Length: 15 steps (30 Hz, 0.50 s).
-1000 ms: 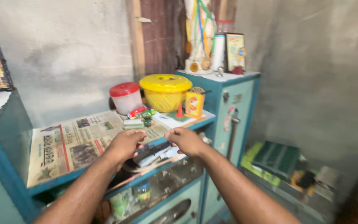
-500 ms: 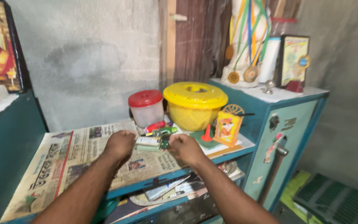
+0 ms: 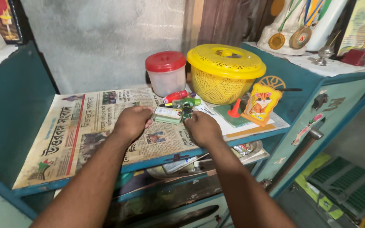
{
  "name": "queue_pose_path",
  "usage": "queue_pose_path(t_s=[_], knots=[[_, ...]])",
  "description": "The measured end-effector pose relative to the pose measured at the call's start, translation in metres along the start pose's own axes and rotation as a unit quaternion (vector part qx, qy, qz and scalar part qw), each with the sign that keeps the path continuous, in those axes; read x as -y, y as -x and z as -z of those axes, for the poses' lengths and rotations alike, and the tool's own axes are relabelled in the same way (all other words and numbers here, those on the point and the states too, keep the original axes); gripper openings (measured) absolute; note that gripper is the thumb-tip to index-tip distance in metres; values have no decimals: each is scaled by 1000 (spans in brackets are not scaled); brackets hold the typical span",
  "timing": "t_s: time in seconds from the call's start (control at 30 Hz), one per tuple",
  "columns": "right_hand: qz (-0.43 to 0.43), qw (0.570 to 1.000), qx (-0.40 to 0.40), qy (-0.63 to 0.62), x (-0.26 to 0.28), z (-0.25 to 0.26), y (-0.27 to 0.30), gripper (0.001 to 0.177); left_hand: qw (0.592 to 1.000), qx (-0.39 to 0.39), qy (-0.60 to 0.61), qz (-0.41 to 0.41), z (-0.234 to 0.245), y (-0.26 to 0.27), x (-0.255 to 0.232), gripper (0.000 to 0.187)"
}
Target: The person removes various items from a blue metal shelf, including a lantern, a trophy, a remote, a bottle, a small box, a container, a packet, and several tubes, and places them on a nearby bed. The person also wipes a white charger with a purple cloth and places it on the shelf.
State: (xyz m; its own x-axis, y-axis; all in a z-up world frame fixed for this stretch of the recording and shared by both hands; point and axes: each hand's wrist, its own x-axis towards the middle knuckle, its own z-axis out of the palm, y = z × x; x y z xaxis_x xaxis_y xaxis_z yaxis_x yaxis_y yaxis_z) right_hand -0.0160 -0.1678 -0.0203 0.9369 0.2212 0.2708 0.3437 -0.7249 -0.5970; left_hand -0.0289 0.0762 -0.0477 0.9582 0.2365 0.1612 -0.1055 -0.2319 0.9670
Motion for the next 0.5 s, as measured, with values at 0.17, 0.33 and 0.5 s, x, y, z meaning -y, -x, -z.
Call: queue_pose_path(t_s=[0.17,0.33,0.5], knots=[[8,995,-21,95,17,-3,15,31,998,32,46,-5,1,6,-4,29],[31,994,-77,67,19,-8,32,27,996,17,79,-31,3,7,1,28],[-4,986,-132,-103,9,-17,48,27,991,15,118,-55,4,1,5,29]])
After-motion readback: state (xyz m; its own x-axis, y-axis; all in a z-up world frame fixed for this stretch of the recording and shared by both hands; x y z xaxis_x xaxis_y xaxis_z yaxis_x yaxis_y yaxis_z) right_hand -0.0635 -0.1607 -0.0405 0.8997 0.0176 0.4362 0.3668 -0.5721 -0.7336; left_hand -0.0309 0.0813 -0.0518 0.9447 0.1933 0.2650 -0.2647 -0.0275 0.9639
